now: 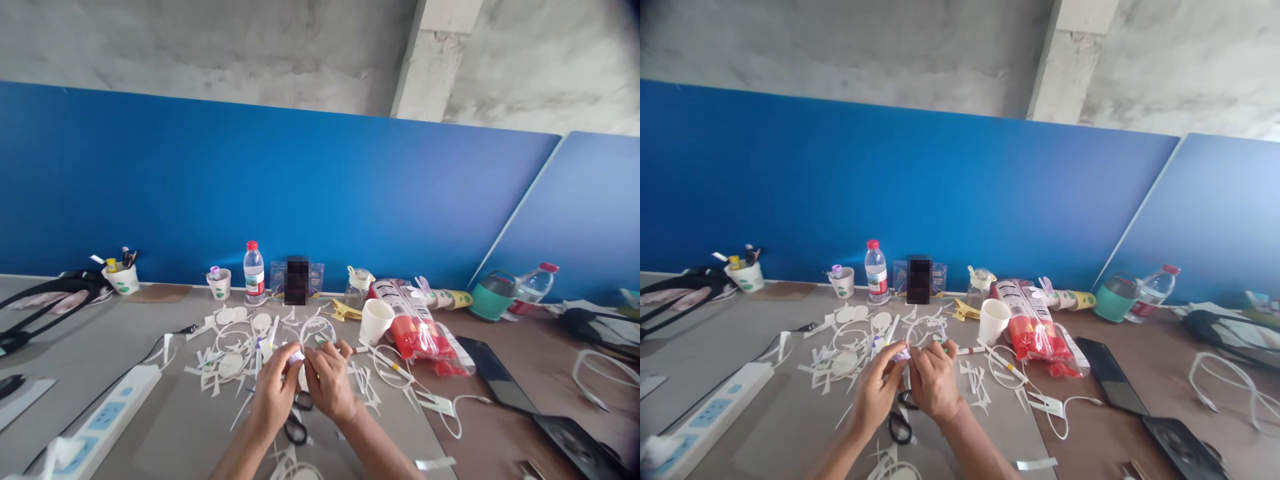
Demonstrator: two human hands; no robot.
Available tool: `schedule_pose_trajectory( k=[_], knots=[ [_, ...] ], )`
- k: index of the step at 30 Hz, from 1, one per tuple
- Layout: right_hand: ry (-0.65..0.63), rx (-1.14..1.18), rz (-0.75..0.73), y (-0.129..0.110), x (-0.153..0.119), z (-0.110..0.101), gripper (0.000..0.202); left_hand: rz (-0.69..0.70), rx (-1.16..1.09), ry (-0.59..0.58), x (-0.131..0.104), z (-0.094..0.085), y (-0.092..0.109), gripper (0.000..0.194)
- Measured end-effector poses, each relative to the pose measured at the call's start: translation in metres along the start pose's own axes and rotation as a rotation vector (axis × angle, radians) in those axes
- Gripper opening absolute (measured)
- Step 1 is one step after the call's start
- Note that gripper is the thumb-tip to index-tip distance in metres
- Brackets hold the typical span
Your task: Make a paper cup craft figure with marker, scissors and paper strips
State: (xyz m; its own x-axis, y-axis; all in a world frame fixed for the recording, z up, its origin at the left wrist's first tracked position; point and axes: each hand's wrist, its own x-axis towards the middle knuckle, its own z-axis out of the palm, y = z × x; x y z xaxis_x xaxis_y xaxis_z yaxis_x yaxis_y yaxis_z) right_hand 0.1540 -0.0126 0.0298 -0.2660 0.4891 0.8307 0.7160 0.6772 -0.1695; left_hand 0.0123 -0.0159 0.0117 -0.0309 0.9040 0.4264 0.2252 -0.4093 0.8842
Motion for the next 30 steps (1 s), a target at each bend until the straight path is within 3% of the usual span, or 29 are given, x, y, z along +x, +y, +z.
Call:
schedule_pose_trajectory(
  k=[12,19,30],
  knots=[
    [-0.097,-0.009,-0.057,-0.004,0.002,-0.003,0.02,0.386,0.341,0.08,0.005,-0.008,-0.011,0.024],
    [-0.039,-0.009,-0.058,-0.003,0.002,-0.002,0.02,0.609,0.514,0.138,0.008,-0.01,-0.012,0.024],
    [-0.053,-0.017,-0.05,-0.003,0.0,0.002,0.019,0.65,0.583,0.122,0.01,-0.012,-0.003,0.022]
  ],
)
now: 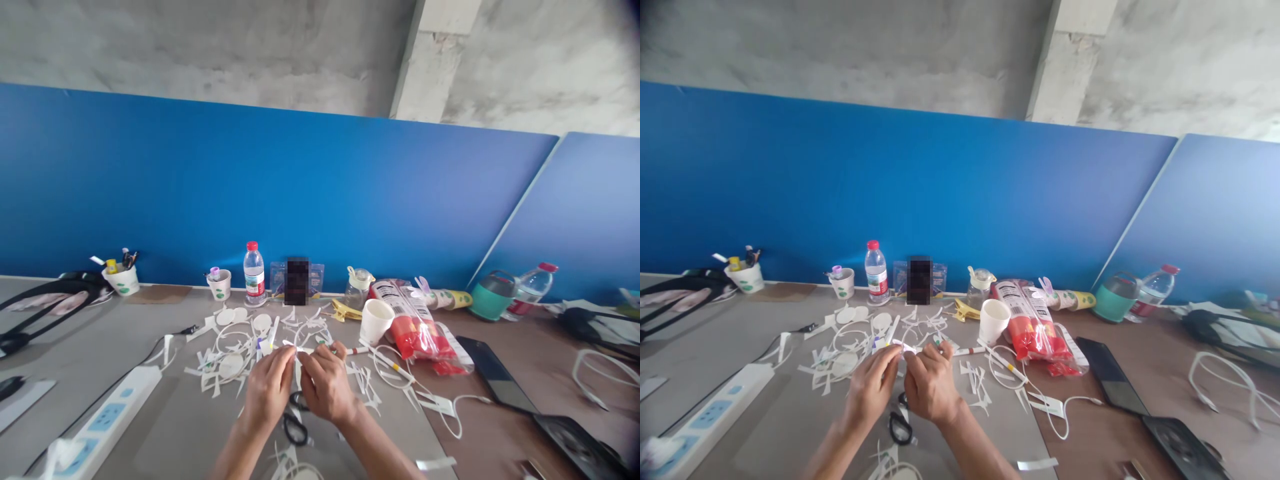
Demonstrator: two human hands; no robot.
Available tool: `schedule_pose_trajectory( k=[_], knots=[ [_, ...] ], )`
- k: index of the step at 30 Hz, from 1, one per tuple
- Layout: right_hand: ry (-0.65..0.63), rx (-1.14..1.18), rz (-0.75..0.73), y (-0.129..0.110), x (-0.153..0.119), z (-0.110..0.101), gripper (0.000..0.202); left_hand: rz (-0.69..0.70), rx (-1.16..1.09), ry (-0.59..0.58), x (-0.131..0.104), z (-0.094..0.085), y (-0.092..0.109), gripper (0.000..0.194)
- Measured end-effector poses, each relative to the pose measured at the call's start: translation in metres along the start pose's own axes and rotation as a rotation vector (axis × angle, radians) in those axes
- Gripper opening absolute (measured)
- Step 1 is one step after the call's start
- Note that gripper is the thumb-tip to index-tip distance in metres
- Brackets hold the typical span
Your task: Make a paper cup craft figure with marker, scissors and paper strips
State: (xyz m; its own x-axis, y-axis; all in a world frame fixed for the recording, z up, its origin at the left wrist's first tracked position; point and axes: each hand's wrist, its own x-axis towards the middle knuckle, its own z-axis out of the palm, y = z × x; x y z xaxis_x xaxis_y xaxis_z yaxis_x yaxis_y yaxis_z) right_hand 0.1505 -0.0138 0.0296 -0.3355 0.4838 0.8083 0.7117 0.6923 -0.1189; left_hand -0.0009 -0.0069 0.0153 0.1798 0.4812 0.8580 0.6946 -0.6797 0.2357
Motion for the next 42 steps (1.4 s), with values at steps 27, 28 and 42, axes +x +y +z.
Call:
schedule_pose_trajectory(
  k=[27,28,42],
  knots=[
    [0.038,-0.1,0.059,0.004,-0.003,0.001,0.02,-0.177,-0.087,0.106,0.012,-0.013,0.0,0.013],
    [0.039,-0.103,0.06,0.004,-0.003,0.0,0.021,-0.19,-0.091,0.109,0.012,-0.014,-0.001,0.013],
    [0.112,-0.136,0.083,0.01,-0.003,-0.004,0.02,-0.323,-0.454,0.002,0.001,-0.017,-0.002,0.023]
  ],
)
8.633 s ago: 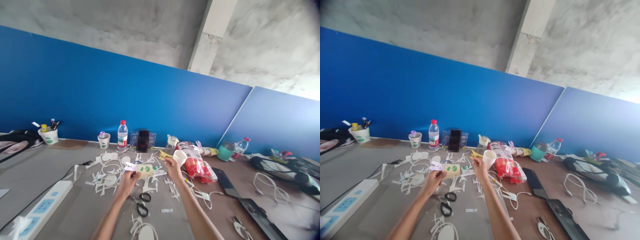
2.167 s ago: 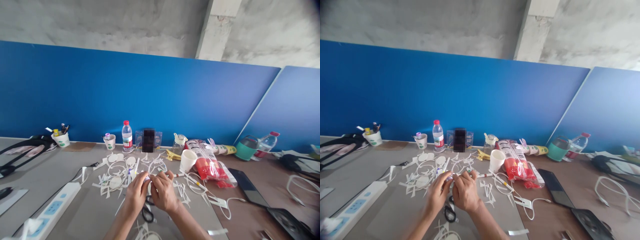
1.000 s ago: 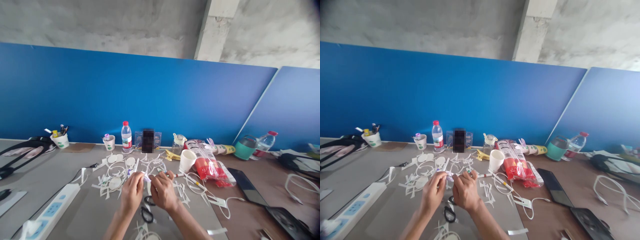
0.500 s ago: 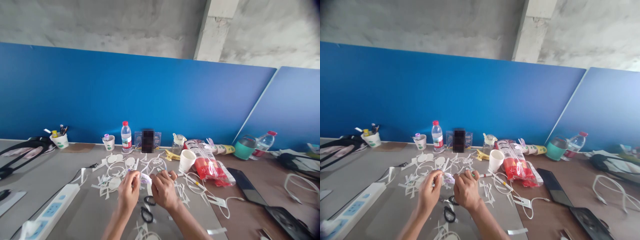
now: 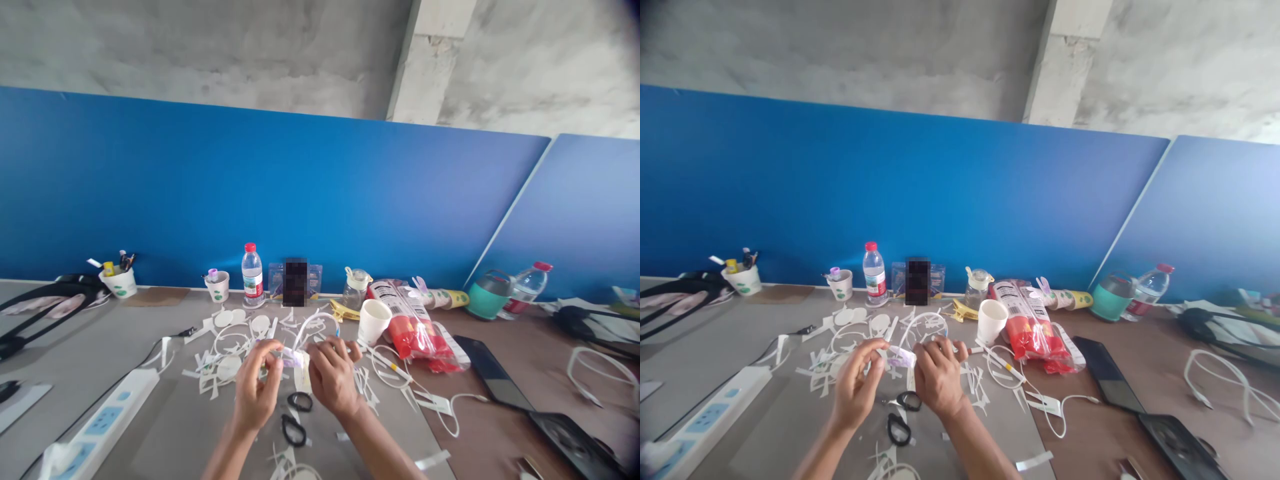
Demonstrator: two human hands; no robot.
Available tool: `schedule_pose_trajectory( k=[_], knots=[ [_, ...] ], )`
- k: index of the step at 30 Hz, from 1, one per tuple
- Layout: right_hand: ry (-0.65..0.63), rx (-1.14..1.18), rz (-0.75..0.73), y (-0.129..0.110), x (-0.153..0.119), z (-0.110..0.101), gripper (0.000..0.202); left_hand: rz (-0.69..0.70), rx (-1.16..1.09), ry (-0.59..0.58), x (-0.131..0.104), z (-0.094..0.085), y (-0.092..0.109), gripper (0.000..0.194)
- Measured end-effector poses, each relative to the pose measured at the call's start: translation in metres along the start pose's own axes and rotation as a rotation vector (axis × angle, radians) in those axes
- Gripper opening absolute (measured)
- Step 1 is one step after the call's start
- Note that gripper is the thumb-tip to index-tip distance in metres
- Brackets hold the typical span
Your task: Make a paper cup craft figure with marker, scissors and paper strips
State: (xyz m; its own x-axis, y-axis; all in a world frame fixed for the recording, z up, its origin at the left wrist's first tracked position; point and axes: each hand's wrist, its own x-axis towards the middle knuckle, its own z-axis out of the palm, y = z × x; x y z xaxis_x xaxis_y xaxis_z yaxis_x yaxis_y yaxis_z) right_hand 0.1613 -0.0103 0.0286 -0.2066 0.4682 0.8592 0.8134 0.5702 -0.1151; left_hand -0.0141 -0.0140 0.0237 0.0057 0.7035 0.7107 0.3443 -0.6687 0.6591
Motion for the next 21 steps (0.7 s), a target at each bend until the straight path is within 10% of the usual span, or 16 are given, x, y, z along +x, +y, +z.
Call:
schedule_pose_trajectory(
  k=[8,21],
  knots=[
    [0.04,-0.043,-0.034,0.003,-0.001,0.0,0.022,-0.153,-0.107,0.013,0.006,0.0,0.002,0.022],
    [-0.022,0.003,-0.093,-0.005,-0.011,0.011,0.03,0.058,0.216,-0.043,0.009,0.004,0.005,0.01]
  ],
)
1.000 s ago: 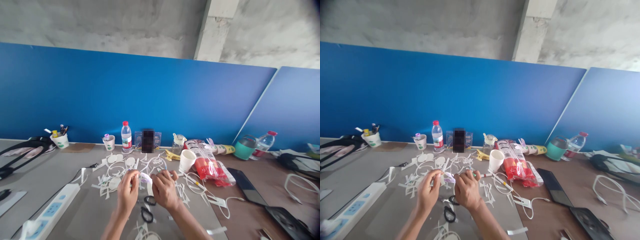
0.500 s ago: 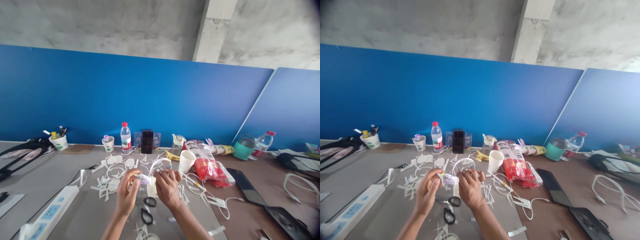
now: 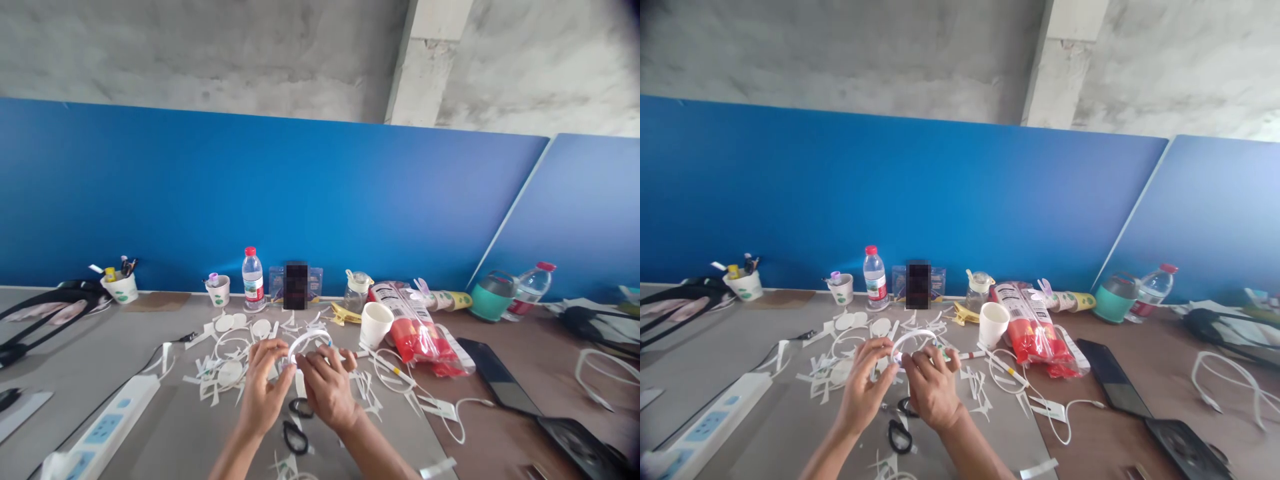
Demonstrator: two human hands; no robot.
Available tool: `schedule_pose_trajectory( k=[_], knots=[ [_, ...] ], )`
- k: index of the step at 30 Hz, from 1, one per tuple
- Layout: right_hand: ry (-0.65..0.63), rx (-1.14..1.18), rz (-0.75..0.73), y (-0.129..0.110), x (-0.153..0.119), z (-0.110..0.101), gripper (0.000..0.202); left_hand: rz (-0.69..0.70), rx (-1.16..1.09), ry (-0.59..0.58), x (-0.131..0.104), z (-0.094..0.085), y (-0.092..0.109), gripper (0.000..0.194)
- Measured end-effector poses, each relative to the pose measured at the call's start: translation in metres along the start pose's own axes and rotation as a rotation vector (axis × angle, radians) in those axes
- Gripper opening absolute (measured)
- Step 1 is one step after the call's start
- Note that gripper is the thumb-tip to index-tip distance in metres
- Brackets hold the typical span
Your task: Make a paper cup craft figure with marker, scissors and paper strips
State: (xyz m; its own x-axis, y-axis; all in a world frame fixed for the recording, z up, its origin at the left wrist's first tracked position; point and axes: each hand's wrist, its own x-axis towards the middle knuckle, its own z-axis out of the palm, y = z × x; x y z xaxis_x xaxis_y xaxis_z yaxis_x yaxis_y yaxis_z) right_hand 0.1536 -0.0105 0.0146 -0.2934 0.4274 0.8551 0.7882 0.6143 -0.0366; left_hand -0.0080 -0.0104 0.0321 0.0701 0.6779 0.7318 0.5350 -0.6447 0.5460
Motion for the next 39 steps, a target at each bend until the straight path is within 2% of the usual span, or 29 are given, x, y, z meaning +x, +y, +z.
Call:
schedule_pose_trajectory(
  k=[3,7,10,12,13,17,19,22,25,30,36,39],
  knots=[
    [0.036,0.038,-0.024,-0.004,0.006,-0.006,0.035,0.016,-0.005,0.028,0.001,0.001,-0.003,0.008],
    [0.147,0.181,-0.118,-0.014,0.015,-0.027,0.039,0.025,0.009,0.094,0.003,-0.001,-0.004,0.006],
    [0.295,0.21,-0.024,-0.014,0.019,-0.043,0.039,0.047,0.016,0.104,0.005,-0.002,-0.001,0.007],
    [0.326,0.254,0.09,-0.006,0.02,-0.046,0.041,0.077,0.007,0.069,0.006,-0.003,0.003,0.009],
    [0.293,0.323,0.151,0.0,0.02,-0.044,0.043,0.095,0.003,0.046,0.007,-0.003,0.005,0.01],
    [-0.059,0.88,0.393,0.027,0.015,-0.022,0.05,0.167,0.04,-0.009,0.006,-0.001,0.008,0.011],
    [-0.148,1.074,0.473,0.036,0.011,-0.011,0.056,0.211,0.087,-0.023,0.005,-0.001,0.006,0.012],
    [-0.193,1.168,0.497,0.04,0.009,-0.01,0.057,0.267,0.15,-0.027,0.004,-0.002,0.001,0.016],
    [-0.251,1.119,0.416,0.039,0.015,-0.023,0.057,0.293,0.223,-0.007,0.003,-0.004,-0.002,0.02],
    [-0.392,0.886,0.244,0.031,0.03,-0.042,0.057,0.353,0.354,0.024,0.0,-0.008,-0.002,0.027],
    [-0.359,0.595,0.085,0.016,0.033,-0.036,0.046,0.398,0.47,0.015,-0.003,-0.005,-0.004,0.028],
    [-0.303,0.476,0.045,0.014,0.03,-0.032,0.038,0.399,0.491,0.025,-0.003,-0.004,-0.003,0.025]
  ],
)
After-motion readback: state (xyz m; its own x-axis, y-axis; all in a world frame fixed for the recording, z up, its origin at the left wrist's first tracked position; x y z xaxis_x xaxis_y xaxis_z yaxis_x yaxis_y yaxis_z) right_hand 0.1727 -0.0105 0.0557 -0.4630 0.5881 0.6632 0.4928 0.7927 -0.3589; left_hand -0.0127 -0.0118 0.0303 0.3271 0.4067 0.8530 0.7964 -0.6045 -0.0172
